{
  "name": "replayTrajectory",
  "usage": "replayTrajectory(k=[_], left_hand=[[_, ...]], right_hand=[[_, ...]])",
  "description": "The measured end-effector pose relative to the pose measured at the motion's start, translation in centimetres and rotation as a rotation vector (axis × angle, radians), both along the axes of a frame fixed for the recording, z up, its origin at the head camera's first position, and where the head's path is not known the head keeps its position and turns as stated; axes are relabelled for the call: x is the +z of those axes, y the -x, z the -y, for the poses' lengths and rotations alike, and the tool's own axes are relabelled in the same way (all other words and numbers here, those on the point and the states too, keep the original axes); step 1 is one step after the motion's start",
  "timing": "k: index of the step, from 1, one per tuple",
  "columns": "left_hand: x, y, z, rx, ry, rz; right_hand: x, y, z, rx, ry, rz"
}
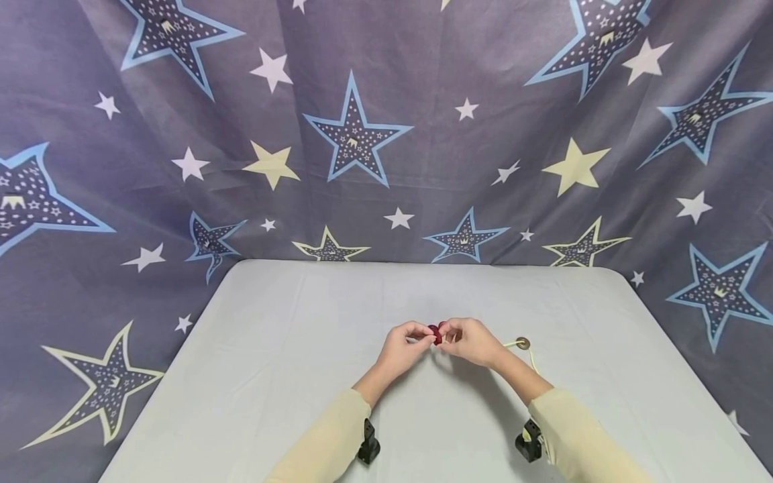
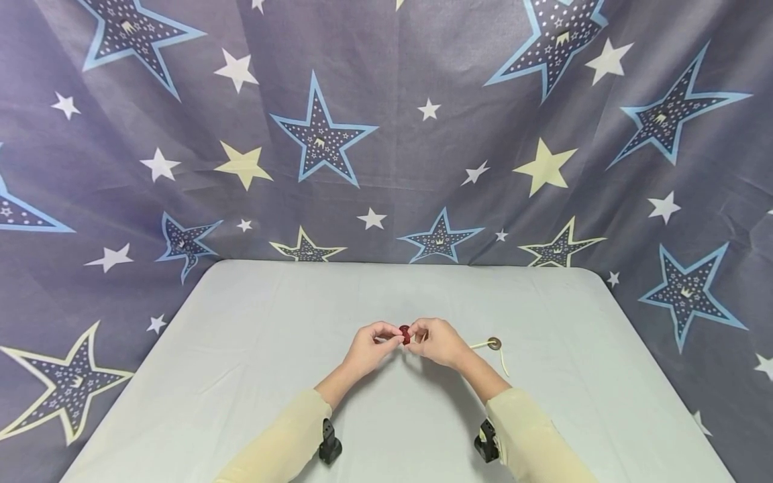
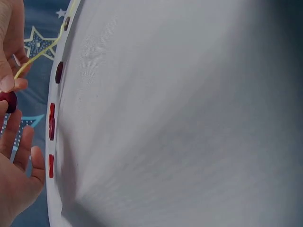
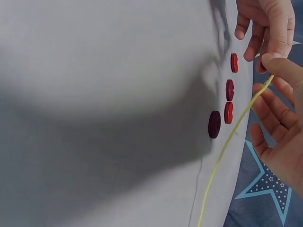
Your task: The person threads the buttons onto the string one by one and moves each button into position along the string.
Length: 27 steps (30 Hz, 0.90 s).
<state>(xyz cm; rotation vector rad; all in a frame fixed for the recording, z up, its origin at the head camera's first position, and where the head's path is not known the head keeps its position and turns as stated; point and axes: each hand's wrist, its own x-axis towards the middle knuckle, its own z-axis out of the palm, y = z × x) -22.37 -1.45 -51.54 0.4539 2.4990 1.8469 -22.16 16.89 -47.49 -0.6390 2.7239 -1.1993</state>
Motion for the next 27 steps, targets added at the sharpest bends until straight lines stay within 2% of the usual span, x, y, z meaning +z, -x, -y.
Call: replayTrajectory(k=[7, 14, 17, 21, 24, 27], left_hand=[[0.0, 0.1, 0.2, 0.004, -0.006, 0.008], [-0.2, 0.2, 0.3, -0.001, -0.027, 0.003], [1.0, -0.4, 0.3, -0.008, -0.022, -0.002], [1.0, -0.4, 0.4, -0.012, -0.022, 0.004], [-0.3, 0.2, 0.4, -0.011, -0.025, 0.013], [-0.2, 0.2, 0.4, -0.021, -0.015, 0.011]], right_hand=[[0.1, 0.1, 0.1, -0.028, -0.046, -0.032], [0.5, 0.0, 0.5, -0.018, -0.069, -0.050], [0.5, 0.0, 0.5, -0.012, -0.079, -0.069], [0.3, 0.1, 0.5, -0.013, -0.111, -0.095], [0.4, 0.0, 0.5, -0.015, -0.154, -0.124], [0.4, 0.0, 0.5, -0.009, -0.209, -0.174]])
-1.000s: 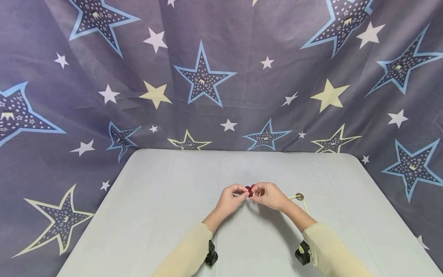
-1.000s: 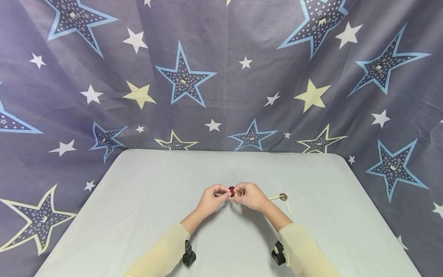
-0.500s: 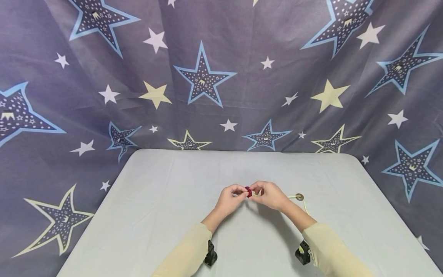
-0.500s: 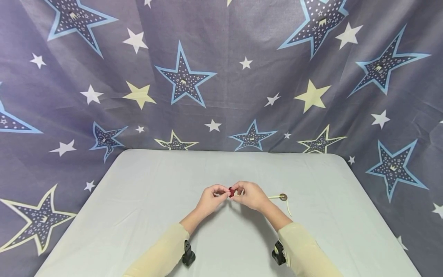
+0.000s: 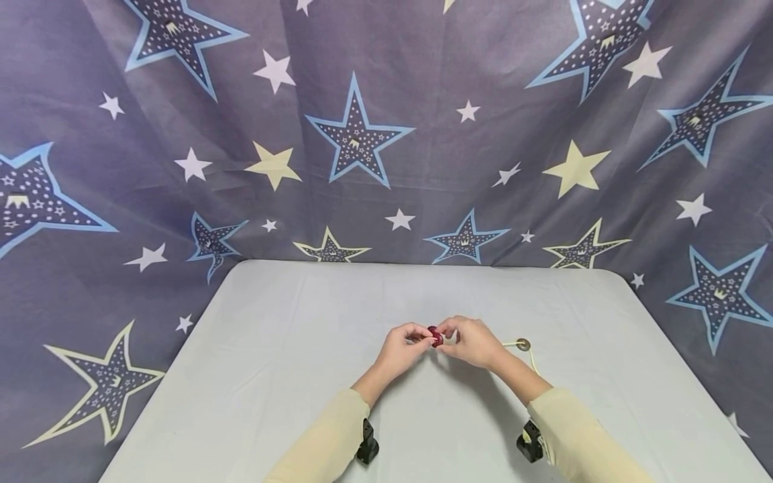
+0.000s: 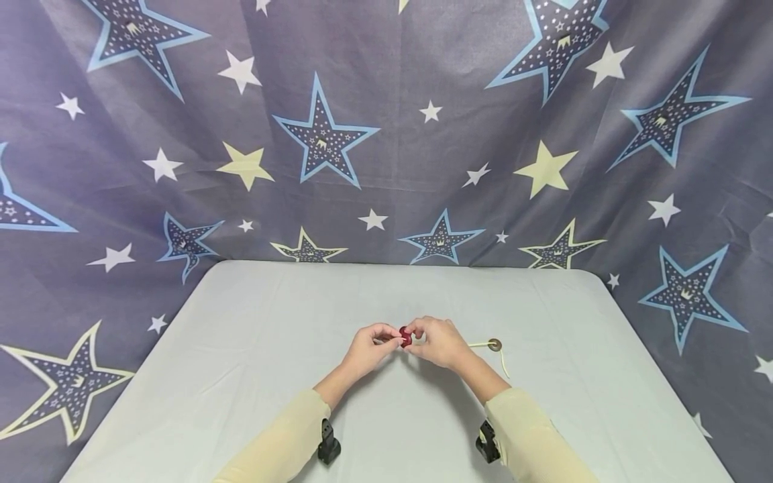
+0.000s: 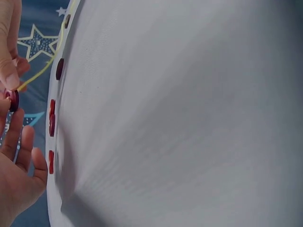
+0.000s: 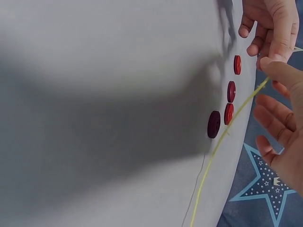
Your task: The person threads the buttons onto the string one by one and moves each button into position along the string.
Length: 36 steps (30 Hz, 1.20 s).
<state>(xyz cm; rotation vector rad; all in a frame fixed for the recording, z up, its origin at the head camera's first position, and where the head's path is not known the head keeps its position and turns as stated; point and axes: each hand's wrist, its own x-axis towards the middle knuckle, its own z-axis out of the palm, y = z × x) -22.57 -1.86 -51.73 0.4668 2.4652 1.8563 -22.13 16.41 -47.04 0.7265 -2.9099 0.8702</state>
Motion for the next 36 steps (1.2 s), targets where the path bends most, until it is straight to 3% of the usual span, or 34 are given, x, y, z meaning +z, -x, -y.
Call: replayTrajectory(k=[11, 36], left_hand=[[-0.1, -0.1, 0.1, -0.027, 0.033, 0.042], [0.5, -0.4, -0.1, -0.024, 0.042, 0.057]], right_hand=[[0.0, -0.3, -0.4, 0.030, -0.107, -0.105], [-0.1, -0.2, -2.2, -0.015, -0.106, -0.035]])
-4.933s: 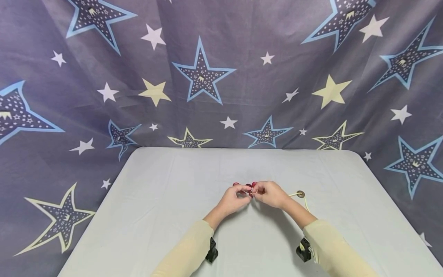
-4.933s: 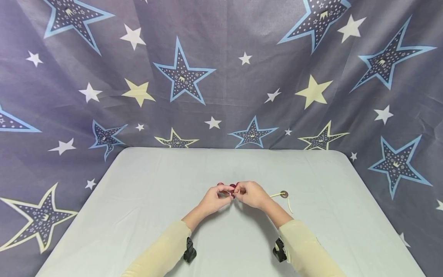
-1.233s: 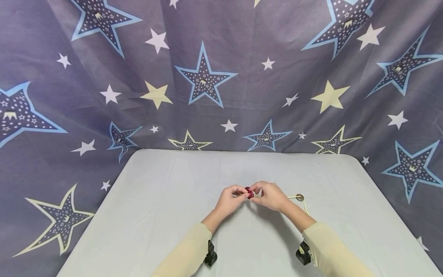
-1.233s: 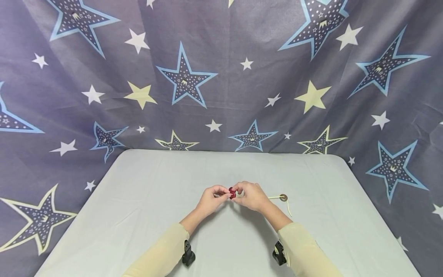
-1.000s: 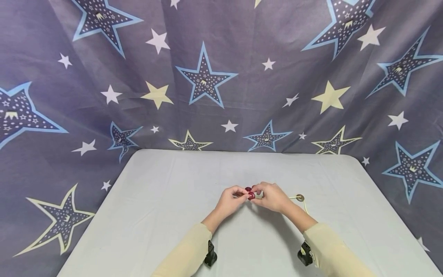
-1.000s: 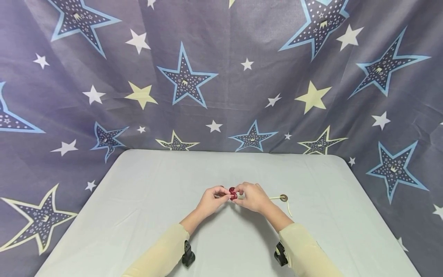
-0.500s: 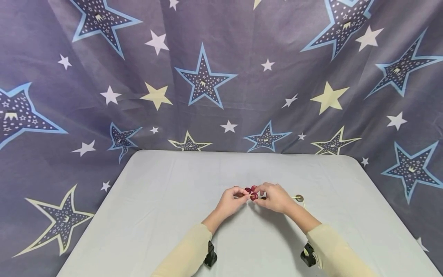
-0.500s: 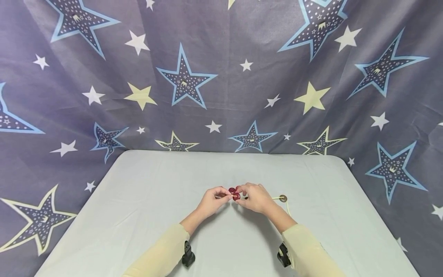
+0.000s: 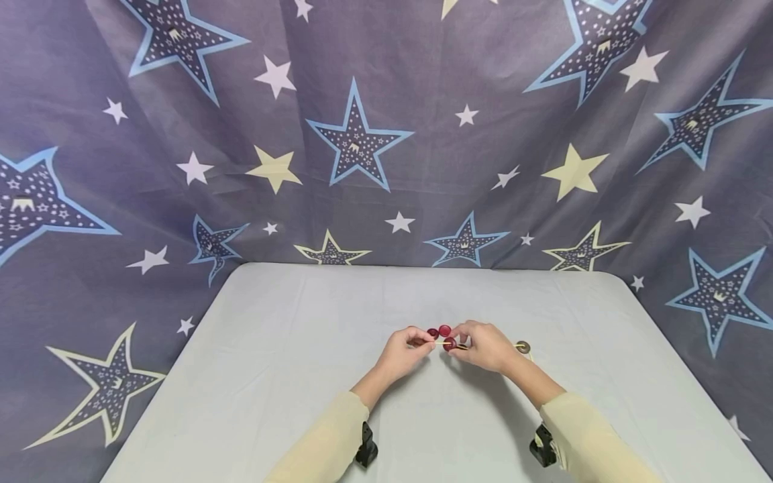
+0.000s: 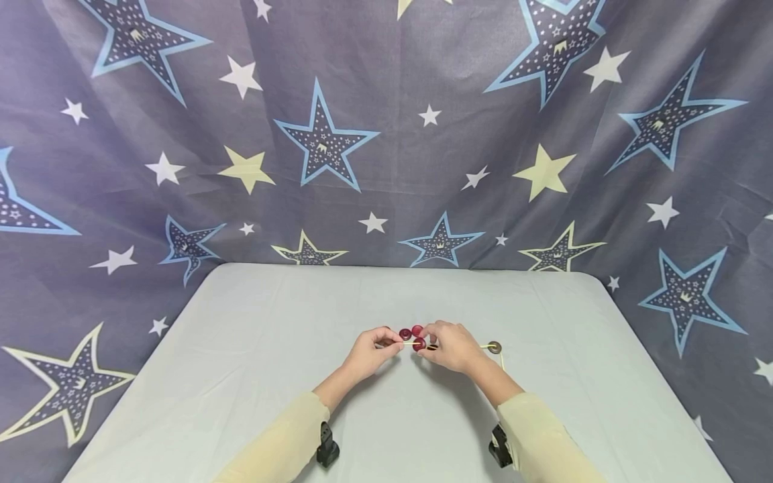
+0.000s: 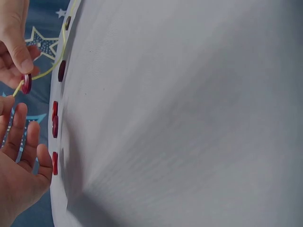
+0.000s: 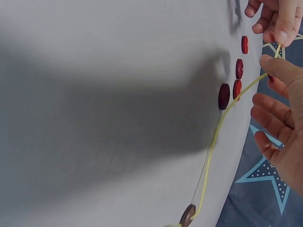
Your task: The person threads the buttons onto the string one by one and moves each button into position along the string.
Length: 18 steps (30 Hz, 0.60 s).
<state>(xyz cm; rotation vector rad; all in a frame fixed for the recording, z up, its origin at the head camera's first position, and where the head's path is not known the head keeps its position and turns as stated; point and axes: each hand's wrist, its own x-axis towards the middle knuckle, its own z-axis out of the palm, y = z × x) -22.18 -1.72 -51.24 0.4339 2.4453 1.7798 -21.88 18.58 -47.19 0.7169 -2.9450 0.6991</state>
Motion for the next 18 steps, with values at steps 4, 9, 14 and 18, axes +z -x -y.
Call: replayTrajectory(k=[4, 9, 14, 18], left_hand=[[0.08, -0.05, -0.01, -0.006, -0.009, 0.004], [0.10, -0.09, 0.02, -0.005, -0.007, 0.010], [-0.06, -0.03, 0.06, -0.007, 0.002, 0.028], [0.58, -0.46, 0.13, -0.015, -0.001, 0.026]], right_hand=[[-0.09, -0.03, -0.19, -0.014, 0.010, 0.018], [-0.08, 0.02, -0.33, -0.019, 0.015, 0.045], [-0.05, 0.03, -0.65, -0.025, 0.014, 0.062], [-0.06, -0.03, -0.83, -0.029, 0.005, 0.065]])
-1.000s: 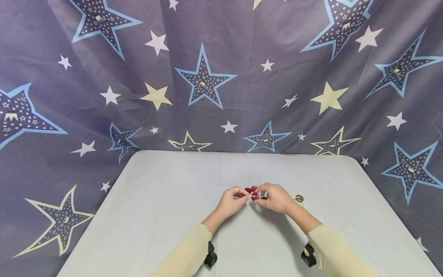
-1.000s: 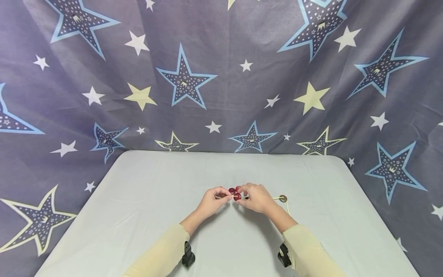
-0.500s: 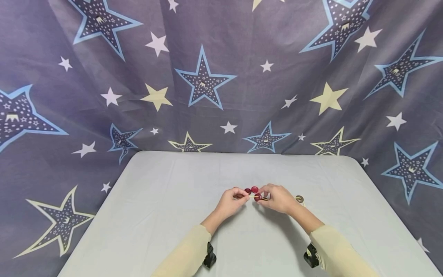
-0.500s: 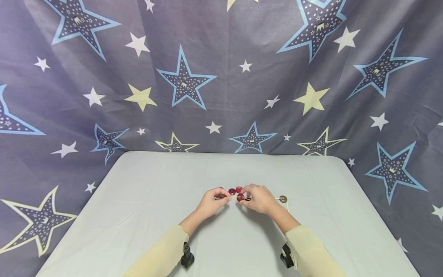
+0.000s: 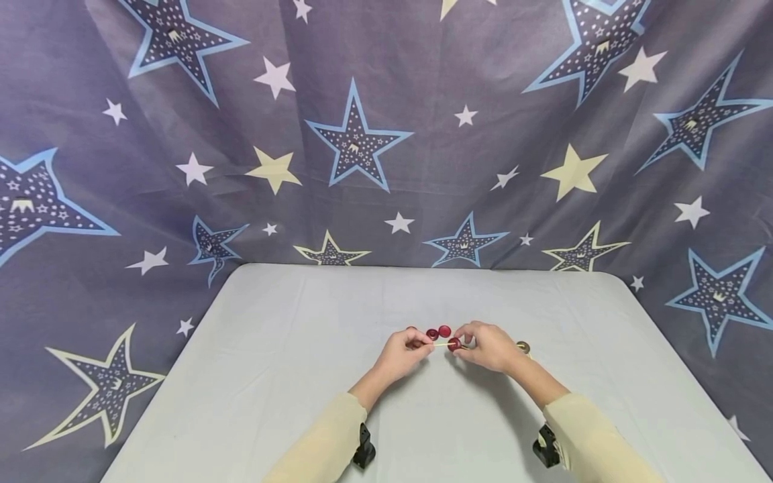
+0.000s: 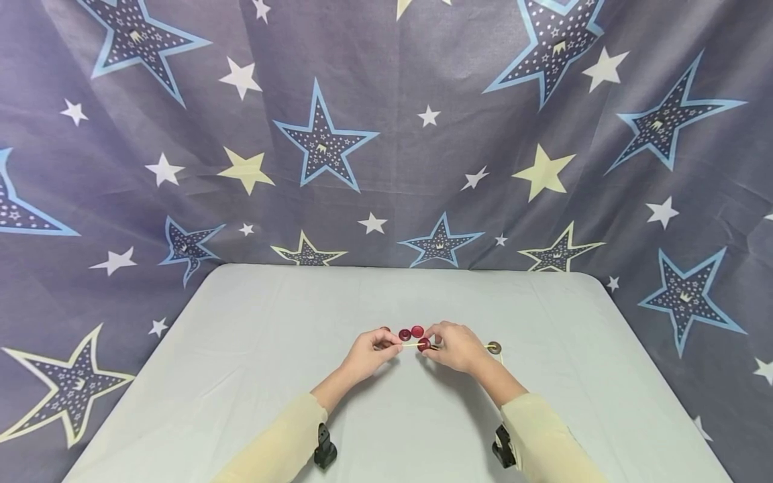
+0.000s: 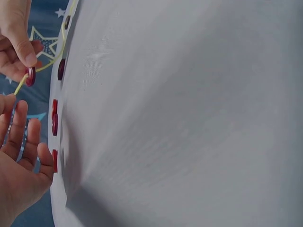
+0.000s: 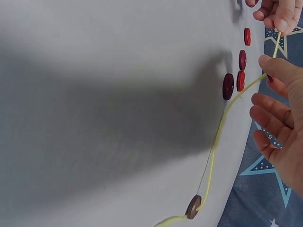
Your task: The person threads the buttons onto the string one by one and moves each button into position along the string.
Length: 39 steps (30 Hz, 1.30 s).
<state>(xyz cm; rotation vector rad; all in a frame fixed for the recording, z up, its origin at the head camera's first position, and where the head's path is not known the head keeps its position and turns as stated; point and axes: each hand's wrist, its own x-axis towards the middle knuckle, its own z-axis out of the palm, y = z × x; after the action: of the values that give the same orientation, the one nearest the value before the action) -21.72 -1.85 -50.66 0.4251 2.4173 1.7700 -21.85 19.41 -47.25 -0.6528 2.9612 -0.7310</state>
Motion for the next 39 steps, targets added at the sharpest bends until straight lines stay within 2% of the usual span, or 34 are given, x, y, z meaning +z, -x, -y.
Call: replayTrajectory(k=[2, 10, 17, 28, 32, 39], left_hand=[[0.1, -0.2, 0.0, 0.003, 0.003, -0.004], [3.2, -1.8, 0.1, -0.005, -0.009, -0.004], [3.3, -1.9, 0.2, -0.019, -0.005, 0.011], [3.4, -2.1, 0.3, -0.014, -0.004, 0.045], [3.1, -2.0, 0.3, -0.018, -0.004, 0.036], [-0.4, -0.4, 0.1, -0.010, 0.002, 0.045]], right_hand=[[0.0, 0.0, 0.0, -0.003, -0.001, 0.002], [0.1, -0.1, -0.3, -0.012, 0.008, 0.020], [0.1, -0.1, -0.6, -0.028, 0.003, 0.038], [-0.3, 0.1, -1.3, -0.023, 0.003, 0.011], [-0.2, 0.1, -1.5, -0.028, 0.003, 0.010], [-0.2, 0.0, -1.6, -0.037, 0.005, 0.004]])
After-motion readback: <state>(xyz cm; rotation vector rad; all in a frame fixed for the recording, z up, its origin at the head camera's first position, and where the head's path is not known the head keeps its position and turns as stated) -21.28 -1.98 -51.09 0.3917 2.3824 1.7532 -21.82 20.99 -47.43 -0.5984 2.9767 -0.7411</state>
